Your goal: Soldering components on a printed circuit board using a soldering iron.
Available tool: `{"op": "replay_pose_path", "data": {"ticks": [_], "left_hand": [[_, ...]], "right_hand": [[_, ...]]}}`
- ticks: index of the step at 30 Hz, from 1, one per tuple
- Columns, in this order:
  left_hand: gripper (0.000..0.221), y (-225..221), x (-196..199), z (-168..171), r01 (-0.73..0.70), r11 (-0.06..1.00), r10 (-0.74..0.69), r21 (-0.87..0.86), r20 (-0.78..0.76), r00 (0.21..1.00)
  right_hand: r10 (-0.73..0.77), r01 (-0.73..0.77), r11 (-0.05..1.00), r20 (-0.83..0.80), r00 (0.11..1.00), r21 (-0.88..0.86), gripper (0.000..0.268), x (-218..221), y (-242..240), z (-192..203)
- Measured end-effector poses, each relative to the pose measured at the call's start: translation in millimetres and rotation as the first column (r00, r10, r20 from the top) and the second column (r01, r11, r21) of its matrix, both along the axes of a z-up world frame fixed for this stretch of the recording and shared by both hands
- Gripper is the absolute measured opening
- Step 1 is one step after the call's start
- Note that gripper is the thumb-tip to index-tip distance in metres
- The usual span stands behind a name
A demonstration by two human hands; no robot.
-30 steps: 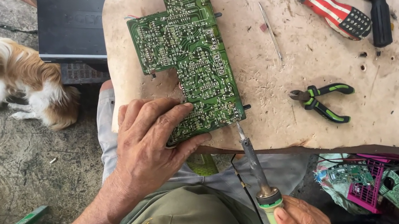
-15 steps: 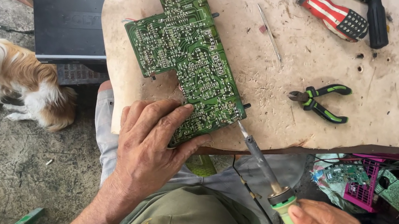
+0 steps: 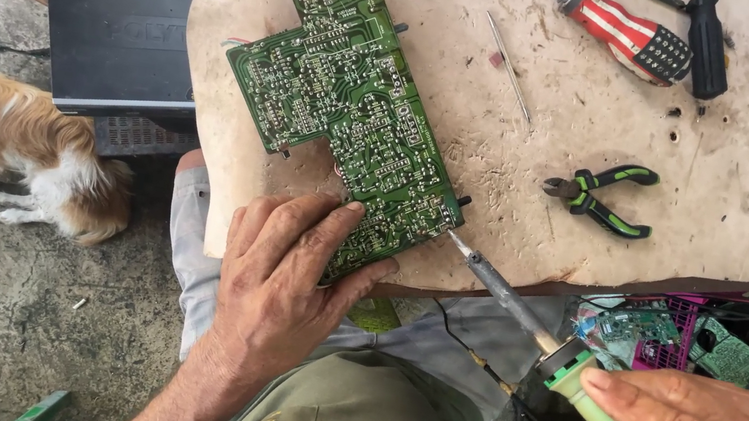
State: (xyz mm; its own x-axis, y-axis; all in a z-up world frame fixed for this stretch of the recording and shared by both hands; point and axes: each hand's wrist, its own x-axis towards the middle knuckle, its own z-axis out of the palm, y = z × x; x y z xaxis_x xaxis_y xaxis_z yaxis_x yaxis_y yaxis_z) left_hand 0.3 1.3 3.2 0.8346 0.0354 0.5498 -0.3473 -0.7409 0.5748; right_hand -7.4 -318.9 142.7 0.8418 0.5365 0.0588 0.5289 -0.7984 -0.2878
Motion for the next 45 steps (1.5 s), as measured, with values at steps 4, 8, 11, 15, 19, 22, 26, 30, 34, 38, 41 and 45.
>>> {"op": "replay_pose_path", "data": {"ticks": [4,8,11,15,19,22,26,30,34,38,41,45], "left_hand": [[0.045,0,0,1,0.009,1.000,-0.009,0.003,-0.001,1.000],[0.045,1,0,2,0.010,1.000,-0.010,0.010,-0.004,1.000],[0.044,1,1,3,0.005,1.000,-0.005,0.012,0.008,1.000],[0.045,1,1,2,0.009,1.000,-0.009,0.012,0.003,1.000],[0.045,1,1,4,0.010,1.000,-0.010,0.016,0.001,1.000],[0.044,2,1,3,0.005,1.000,-0.005,0.023,0.001,1.000],[0.044,1,0,2,0.002,1.000,-0.002,0.008,-0.010,1.000],[0.044,1,0,2,0.003,1.000,-0.002,0.013,-0.014,1.000],[0.044,2,0,2,0.006,1.000,-0.006,0.006,-0.012,1.000],[0.044,1,0,1,0.003,1.000,-0.002,0.011,-0.008,1.000],[0.045,1,1,1,0.005,1.000,-0.005,0.014,0.001,1.000],[0.044,2,1,1,0.014,1.000,-0.014,0.009,0.003,1.000]], "right_hand": [[0.142,-0.142,0.988,-0.003,0.990,-0.066,0.049,15,-10,6],[0.174,-0.177,0.982,-0.046,0.984,-0.063,0.052,28,-15,9],[0.118,-0.119,0.993,-0.008,0.993,-0.017,0.040,28,-10,7],[-0.008,-0.002,0.996,-0.117,0.993,-0.089,0.045,36,-13,15],[-0.045,0.034,0.998,-0.189,0.981,-0.059,0.045,45,-22,9],[-0.111,0.121,0.992,-0.241,0.964,0.026,0.044,43,-21,6],[-0.212,0.239,0.968,-0.272,0.939,0.072,0.044,34,-8,9],[-0.189,0.209,0.977,-0.306,0.933,0.034,0.046,42,-61,-9],[-0.036,0.003,0.998,-0.485,0.874,-0.070,0.072,51,-106,-21],[0.068,-0.117,0.982,-0.303,0.951,-0.148,0.084,46,-64,8],[0.004,-0.010,0.978,-0.032,0.999,-0.207,0.064,28,-24,9],[0.192,-0.192,0.977,-0.010,0.981,-0.091,0.048,39,-2,17]]}}
